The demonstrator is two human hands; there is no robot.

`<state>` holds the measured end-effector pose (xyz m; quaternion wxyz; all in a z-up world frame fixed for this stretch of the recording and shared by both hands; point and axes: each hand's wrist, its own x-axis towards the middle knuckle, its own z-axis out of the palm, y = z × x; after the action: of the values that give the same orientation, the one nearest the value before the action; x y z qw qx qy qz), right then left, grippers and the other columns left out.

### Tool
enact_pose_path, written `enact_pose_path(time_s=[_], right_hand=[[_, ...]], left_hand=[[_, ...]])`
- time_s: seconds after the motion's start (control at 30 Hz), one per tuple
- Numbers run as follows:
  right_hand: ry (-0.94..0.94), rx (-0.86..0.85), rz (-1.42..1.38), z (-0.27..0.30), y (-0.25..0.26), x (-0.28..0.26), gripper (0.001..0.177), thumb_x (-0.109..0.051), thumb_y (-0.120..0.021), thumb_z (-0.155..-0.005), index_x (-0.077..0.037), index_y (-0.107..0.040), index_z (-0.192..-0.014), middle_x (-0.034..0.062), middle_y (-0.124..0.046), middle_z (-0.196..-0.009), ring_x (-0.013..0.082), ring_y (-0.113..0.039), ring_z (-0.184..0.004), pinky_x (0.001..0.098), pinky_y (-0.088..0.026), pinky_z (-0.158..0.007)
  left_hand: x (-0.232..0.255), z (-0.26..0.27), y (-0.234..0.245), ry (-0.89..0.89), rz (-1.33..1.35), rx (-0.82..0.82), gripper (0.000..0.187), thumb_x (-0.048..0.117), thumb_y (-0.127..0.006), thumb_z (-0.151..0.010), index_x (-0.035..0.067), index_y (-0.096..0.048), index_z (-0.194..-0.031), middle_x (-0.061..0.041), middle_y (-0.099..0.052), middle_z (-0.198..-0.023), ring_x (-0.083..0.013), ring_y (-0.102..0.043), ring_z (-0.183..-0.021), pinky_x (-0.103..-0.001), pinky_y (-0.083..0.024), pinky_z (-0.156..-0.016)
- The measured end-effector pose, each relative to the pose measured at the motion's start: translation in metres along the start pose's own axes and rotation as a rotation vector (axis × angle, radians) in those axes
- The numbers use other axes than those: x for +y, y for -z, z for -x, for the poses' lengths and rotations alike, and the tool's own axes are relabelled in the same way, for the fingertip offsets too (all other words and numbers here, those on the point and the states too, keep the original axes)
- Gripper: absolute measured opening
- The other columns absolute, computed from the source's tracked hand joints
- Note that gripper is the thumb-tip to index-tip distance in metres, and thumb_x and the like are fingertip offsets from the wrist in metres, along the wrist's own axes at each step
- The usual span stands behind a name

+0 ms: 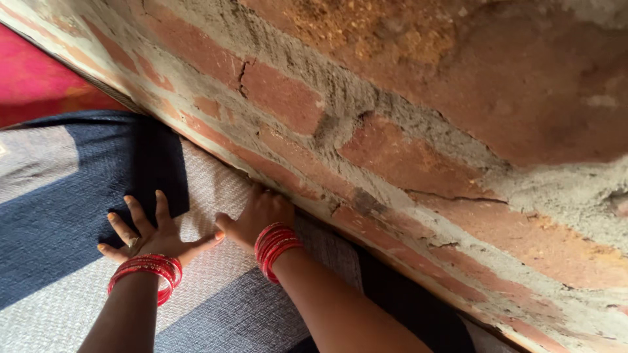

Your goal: The person smooths a chevron-patterned bedspread on a bed using both hands. They repeatedly press and rub the fabric along the edges and center to flatten wrinkles and align the pattern. The bed is positioned against a brick wall in a room with a concrete floor.

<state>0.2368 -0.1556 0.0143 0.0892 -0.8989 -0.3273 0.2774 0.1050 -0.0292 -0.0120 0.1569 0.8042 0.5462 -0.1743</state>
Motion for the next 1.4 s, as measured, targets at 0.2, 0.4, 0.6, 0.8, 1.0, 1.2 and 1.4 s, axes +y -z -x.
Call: enact_pose_path(time_s=[0.2,0.4,0.6,0.8,1.0,1.2,1.4], right_hand=[[0.215,0.667,0.060,-0.008,-0.058,0.019,0.092,-0.061,-0.056,-0.089,0.006,-0.039,-0.150,0.0299,-0.048,-0.146,0.0420,-0.046,-0.133,0.0542,-0.038,-0.112],[0.340,0.543,-0.004,0.024,-0.051,0.022,0.045,-0.037,-0.049,-0.098,-0.012,-0.058,-0.134,0.0184,-0.051,-0.155,0.0384,-0.046,-0.140,0.0524,-0.039,-0.116],[0.084,0.637,0.019,0.049,-0.052,0.040,0.078,-0.052,-0.053,-0.094,0.005,-0.042,-0.147,0.0256,-0.050,-0.143,0.0411,-0.042,-0.134,0.0556,-0.036,-0.112],[0.094,0.410,0.031,0.041,-0.042,0.056,0.091,-0.061,-0.056,-0.091,0.004,-0.039,-0.151,0.0284,-0.058,-0.134,0.0404,-0.058,-0.123,0.0523,-0.047,-0.105],[-0.006,0.268,-0.029,0.038,-0.010,0.042,0.095,-0.070,-0.056,-0.084,0.002,-0.047,-0.145,0.0246,-0.067,-0.124,0.0378,-0.064,-0.115,0.0493,-0.052,-0.098],[0.032,0.130,0.075,0.029,0.004,0.029,0.082,-0.071,-0.047,-0.089,0.000,-0.072,-0.120,0.0194,-0.069,-0.123,0.0318,-0.068,-0.113,0.0503,-0.054,-0.096],[0.092,0.493,0.098,0.025,-0.029,0.042,0.095,-0.070,-0.059,-0.083,0.005,-0.051,-0.139,0.0249,-0.061,-0.129,0.0392,-0.061,-0.114,0.0492,-0.050,-0.094]], left_hand=[[-0.004,-0.002,-0.003,-0.043,0.064,0.054,0.156,0.101,-0.066,-0.037,0.036,0.010,-0.157,-0.013,0.027,-0.163,-0.0453,0.025,-0.148,-0.078,0.004,-0.110],[-0.001,-0.003,-0.003,-0.039,0.037,0.083,0.156,0.098,-0.067,-0.035,0.036,0.009,-0.157,-0.013,0.026,-0.164,-0.0457,0.024,-0.148,-0.079,0.003,-0.110],[-0.005,-0.004,-0.009,-0.063,0.071,0.085,0.155,0.097,-0.067,-0.037,0.035,0.008,-0.157,-0.013,0.027,-0.163,-0.0450,0.027,-0.148,-0.079,0.005,-0.110],[-0.005,-0.015,-0.014,-0.018,0.053,0.094,0.158,0.096,-0.070,-0.032,0.037,0.009,-0.156,-0.012,0.029,-0.162,-0.0427,0.029,-0.147,-0.078,0.006,-0.111],[-0.006,-0.021,-0.018,-0.028,0.058,0.104,0.158,0.098,-0.067,-0.033,0.038,0.009,-0.158,-0.013,0.030,-0.162,-0.0422,0.032,-0.146,-0.080,0.007,-0.111],[-0.007,-0.025,-0.018,-0.019,0.057,0.104,0.162,0.096,-0.068,-0.028,0.038,0.011,-0.157,-0.012,0.032,-0.160,-0.0429,0.032,-0.145,-0.081,0.006,-0.109],[-0.006,-0.012,-0.011,-0.060,0.095,0.123,0.158,0.096,-0.068,-0.033,0.036,0.007,-0.158,-0.013,0.026,-0.163,-0.0440,0.029,-0.146,-0.080,0.007,-0.110]])
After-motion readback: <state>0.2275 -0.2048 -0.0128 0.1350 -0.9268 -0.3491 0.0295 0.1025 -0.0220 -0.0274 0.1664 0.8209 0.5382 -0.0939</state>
